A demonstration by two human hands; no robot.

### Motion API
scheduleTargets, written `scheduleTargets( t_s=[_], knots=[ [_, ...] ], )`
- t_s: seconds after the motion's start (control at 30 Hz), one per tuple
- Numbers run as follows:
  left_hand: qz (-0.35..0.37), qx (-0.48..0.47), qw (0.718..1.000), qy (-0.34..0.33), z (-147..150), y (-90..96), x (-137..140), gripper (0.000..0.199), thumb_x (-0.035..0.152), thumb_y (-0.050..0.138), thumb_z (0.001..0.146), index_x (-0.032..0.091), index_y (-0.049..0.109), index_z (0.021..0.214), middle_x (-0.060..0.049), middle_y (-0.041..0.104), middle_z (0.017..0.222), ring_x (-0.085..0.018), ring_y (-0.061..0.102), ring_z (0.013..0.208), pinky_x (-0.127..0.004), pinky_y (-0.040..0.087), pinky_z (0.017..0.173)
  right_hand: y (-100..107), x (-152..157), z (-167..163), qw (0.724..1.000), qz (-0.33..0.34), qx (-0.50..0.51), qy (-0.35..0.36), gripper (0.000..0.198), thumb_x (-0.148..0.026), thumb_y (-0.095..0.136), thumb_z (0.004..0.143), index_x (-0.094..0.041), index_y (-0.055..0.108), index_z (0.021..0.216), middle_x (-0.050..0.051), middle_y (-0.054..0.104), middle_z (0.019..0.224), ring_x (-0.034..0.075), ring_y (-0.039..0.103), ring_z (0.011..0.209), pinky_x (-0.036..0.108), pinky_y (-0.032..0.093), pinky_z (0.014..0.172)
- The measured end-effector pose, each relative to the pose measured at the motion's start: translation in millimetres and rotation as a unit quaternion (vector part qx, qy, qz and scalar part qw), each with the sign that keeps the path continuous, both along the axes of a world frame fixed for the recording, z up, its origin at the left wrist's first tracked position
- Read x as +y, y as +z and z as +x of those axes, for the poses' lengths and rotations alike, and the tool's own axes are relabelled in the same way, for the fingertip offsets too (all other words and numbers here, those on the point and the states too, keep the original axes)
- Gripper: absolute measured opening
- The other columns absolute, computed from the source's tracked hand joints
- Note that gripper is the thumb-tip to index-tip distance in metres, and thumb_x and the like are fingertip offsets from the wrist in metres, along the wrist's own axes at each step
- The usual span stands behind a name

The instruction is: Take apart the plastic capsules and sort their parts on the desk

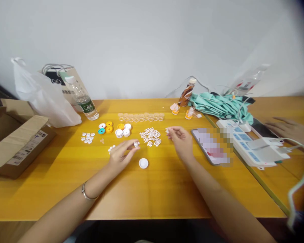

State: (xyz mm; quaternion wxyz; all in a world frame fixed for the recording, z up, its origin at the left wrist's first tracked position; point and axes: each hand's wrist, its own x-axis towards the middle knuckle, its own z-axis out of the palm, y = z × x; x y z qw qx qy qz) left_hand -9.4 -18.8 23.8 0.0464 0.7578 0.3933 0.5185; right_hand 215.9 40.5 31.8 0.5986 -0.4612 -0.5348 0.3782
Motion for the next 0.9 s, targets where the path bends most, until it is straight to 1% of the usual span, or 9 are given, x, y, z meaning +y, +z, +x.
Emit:
scheduleTargets(
  t_s=[0.1,0.2,0.33,0.47,0.6,0.67,0.73,0.83,0.9],
  knots=[
    [0.014,0.029,0.999,-0.040,1,-2.8,0,0.027,0.018,0.058,0.082,0.017,0.058,0.109,-0.006,0.069,0.090,-0.010,0.065,0.069,-0.020,0.054,0.068,-4,9,5,0.999,0.004,-0.035,-0.018,0.026,-0.041,0.061,0.074,-0.018,0.065,0.085,0.004,0.067,0.078,0.014,0.059,0.067,0.027,0.048,0.061],
    [0.022,0.050,0.997,-0.055,2,-4.5,-1,0.032,0.017,0.059,0.081,0.017,0.056,0.113,-0.007,0.068,0.094,-0.010,0.065,0.072,-0.021,0.053,0.071,-16,7,-5,0.989,0.004,-0.143,0.044,0.022,-0.036,0.059,0.075,-0.019,0.068,0.086,0.005,0.069,0.083,0.016,0.061,0.072,0.030,0.048,0.066],
    [0.011,0.041,0.998,-0.052,3,-5.5,0,0.032,0.019,0.058,0.082,0.018,0.056,0.114,-0.007,0.068,0.095,-0.010,0.065,0.071,-0.021,0.054,0.070,-31,6,-21,0.968,0.010,-0.239,0.078,0.021,-0.033,0.056,0.076,-0.020,0.068,0.089,0.004,0.068,0.075,0.015,0.058,0.063,0.028,0.047,0.060],
    [-0.012,0.030,0.998,-0.046,4,-7.3,2,0.029,0.021,0.056,0.083,0.018,0.057,0.113,-0.007,0.068,0.094,-0.011,0.065,0.071,-0.022,0.054,0.070,-36,14,-24,0.964,0.011,-0.252,0.082,0.022,-0.034,0.055,0.077,-0.019,0.067,0.087,0.002,0.065,0.070,0.013,0.056,0.060,0.025,0.045,0.057],
    [-0.035,0.016,0.998,-0.044,6,-8.6,2,0.027,0.023,0.057,0.083,0.018,0.058,0.110,-0.006,0.068,0.091,-0.011,0.064,0.070,-0.023,0.054,0.067,-32,17,-22,0.970,0.011,-0.235,0.068,0.027,-0.040,0.060,0.074,-0.018,0.066,0.089,0.001,0.062,0.066,0.013,0.055,0.060,0.025,0.044,0.057],
    [-0.059,-0.004,0.997,-0.042,8,-8.1,1,0.025,0.024,0.059,0.082,0.017,0.060,0.106,-0.006,0.068,0.091,-0.012,0.065,0.073,-0.024,0.054,0.067,-27,11,-23,0.970,0.034,-0.229,0.069,0.029,-0.041,0.061,0.074,-0.018,0.065,0.091,0.002,0.061,0.068,0.014,0.055,0.061,0.027,0.045,0.059],
    [-0.096,-0.039,0.994,-0.037,10,-6.6,0,0.023,0.027,0.061,0.080,0.016,0.062,0.100,-0.007,0.069,0.090,-0.013,0.065,0.075,-0.023,0.055,0.066,-21,0,-26,0.966,0.080,-0.225,0.103,0.030,-0.040,0.063,0.074,-0.019,0.063,0.096,0.003,0.062,0.074,0.015,0.057,0.067,0.028,0.047,0.064],
    [-0.164,-0.099,0.981,-0.016,14,-3.9,-2,0.020,0.030,0.063,0.078,0.015,0.064,0.090,-0.006,0.069,0.083,-0.013,0.065,0.073,-0.021,0.054,0.062,-13,-22,-33,0.942,0.160,-0.235,0.179,0.040,-0.037,0.066,0.073,-0.023,0.057,0.109,0.006,0.064,0.092,0.018,0.059,0.083,0.032,0.049,0.077],
    [-0.208,-0.125,0.970,-0.019,16,-3.1,-2,0.019,0.031,0.062,0.078,0.014,0.065,0.087,-0.005,0.069,0.079,-0.013,0.065,0.071,-0.021,0.054,0.061,-11,-34,-38,0.929,0.195,-0.250,0.192,0.038,-0.035,0.063,0.077,-0.024,0.055,0.112,0.006,0.064,0.098,0.018,0.060,0.089,0.033,0.048,0.082]
  ],
)
